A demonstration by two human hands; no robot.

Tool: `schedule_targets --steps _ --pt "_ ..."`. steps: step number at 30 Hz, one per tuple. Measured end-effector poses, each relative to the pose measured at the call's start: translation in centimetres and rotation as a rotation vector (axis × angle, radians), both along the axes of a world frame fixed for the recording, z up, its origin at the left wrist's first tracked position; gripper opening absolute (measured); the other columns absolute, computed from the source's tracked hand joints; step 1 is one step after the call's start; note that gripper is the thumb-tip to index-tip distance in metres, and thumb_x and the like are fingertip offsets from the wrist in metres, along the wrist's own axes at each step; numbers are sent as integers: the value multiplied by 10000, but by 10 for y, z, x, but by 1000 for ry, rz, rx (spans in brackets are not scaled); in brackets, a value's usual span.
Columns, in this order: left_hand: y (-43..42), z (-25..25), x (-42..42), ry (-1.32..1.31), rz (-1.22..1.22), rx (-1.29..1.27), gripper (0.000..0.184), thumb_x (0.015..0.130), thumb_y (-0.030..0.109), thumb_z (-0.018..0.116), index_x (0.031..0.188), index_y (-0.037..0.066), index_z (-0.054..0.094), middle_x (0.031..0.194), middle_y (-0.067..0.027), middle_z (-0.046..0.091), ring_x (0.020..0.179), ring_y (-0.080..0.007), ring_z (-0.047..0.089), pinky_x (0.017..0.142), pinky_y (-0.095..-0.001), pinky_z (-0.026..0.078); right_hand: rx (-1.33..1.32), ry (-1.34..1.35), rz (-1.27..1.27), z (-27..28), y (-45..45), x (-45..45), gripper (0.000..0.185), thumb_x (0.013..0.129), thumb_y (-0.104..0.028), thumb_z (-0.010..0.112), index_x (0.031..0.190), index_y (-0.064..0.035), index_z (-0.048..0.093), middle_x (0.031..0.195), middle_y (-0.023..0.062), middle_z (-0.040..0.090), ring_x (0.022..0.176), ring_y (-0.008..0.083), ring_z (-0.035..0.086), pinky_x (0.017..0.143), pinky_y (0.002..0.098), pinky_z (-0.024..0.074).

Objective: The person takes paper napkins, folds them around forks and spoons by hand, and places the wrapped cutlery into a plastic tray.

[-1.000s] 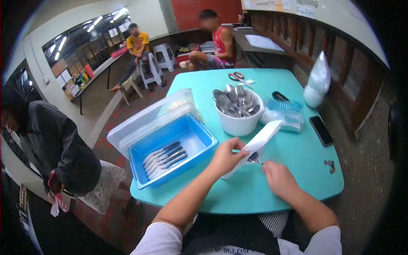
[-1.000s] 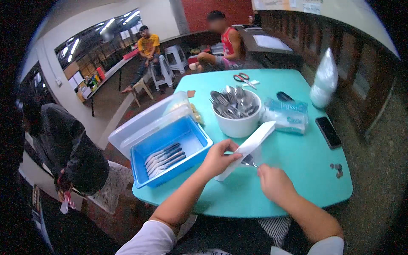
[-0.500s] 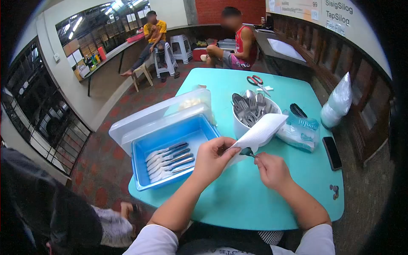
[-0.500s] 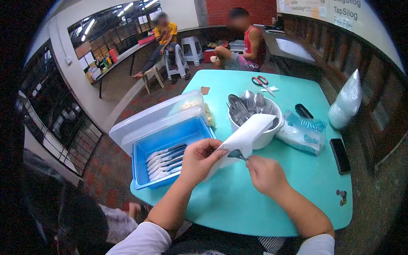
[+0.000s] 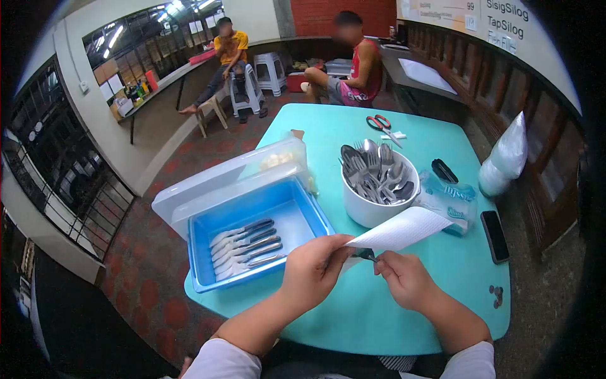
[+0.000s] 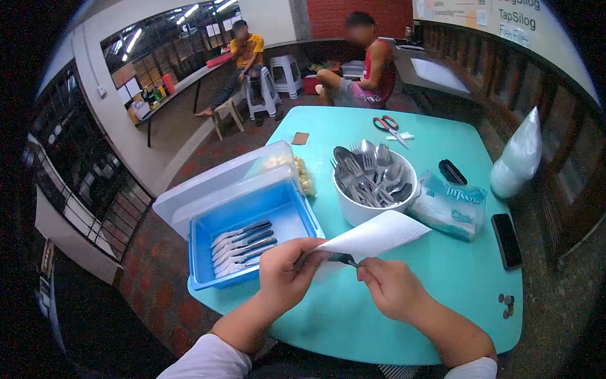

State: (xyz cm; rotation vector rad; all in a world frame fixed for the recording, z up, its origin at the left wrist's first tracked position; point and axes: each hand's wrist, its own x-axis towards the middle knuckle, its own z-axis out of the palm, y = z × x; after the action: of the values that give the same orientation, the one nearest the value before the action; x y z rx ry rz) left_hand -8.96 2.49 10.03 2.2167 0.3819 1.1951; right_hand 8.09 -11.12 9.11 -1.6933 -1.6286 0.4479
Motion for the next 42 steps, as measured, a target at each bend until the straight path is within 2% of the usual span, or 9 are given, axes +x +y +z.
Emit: schedule_targets --steps 3,7,10,12,15,21,24,30,42 --pt "3 -3 -1 40 -45 -162 144 854 25 727 994 6 701 806 -79 708 679 -106 648 605 -252 502 -98 45 55 9 -2 2 173 923 -165 579 1003 -14 607 843 179 657 760 388 641 688 447 498" --pt "4 -9 -1 93 -175 -416 132 881 52 714 999 -6 706 817 -52 710 707 -72 626 623 -250 506 152 -502 -3 43 -25 -12 287 886 -257 654 1067 -34 640 950 136 665 829 346 652 706 418 503" --pt "-9 -12 3 132 -258 -341 148 878 64 698 1018 18 698 767 -126 661 618 -165 607 580 -296 489 361 -693 118 65 -48 -19 366 849 -301 697 1103 -42 647 980 102 654 877 306 652 748 400 506" --pt "-22 -18 4 199 -356 -368 175 872 62 688 1043 23 680 808 -165 669 676 -268 655 620 -349 515 490 -783 146 73 -58 -34 396 823 -304 722 1109 -39 647 952 84 647 891 274 650 797 394 502" --pt "-38 -29 8 282 -483 -378 190 860 27 651 1050 9 649 858 -214 667 788 -396 660 677 -406 530 332 -810 81 70 -41 -30 402 823 -308 718 1107 -31 653 917 66 653 869 258 653 851 407 480" --pt "-46 -36 19 226 -575 -538 156 866 27 650 1013 -26 641 799 -200 656 708 -262 671 655 -361 518 37 -607 106 44 -34 -8 303 869 -306 660 1046 -60 677 802 62 647 784 232 639 826 420 453" --pt "-42 -38 22 398 -553 -594 124 874 25 651 987 -26 652 758 -170 643 663 -176 615 639 -316 501 -135 -579 134 42 -27 0 234 884 -295 640 971 -80 670 754 64 632 763 247 629 780 404 438" --pt "-31 -53 31 458 -597 -767 157 935 121 670 951 -35 670 797 -33 672 736 -51 545 633 -252 469 -208 -510 149 29 -21 10 226 886 -317 632 906 -96 676 757 62 639 772 275 634 758 415 430" --pt "-14 -64 41 592 -559 -744 146 905 105 697 939 -36 682 832 -60 701 746 -79 611 668 -256 499 -289 -455 153 11 -14 33 178 853 -270 661 851 -104 727 808 92 686 804 292 656 735 434 451"
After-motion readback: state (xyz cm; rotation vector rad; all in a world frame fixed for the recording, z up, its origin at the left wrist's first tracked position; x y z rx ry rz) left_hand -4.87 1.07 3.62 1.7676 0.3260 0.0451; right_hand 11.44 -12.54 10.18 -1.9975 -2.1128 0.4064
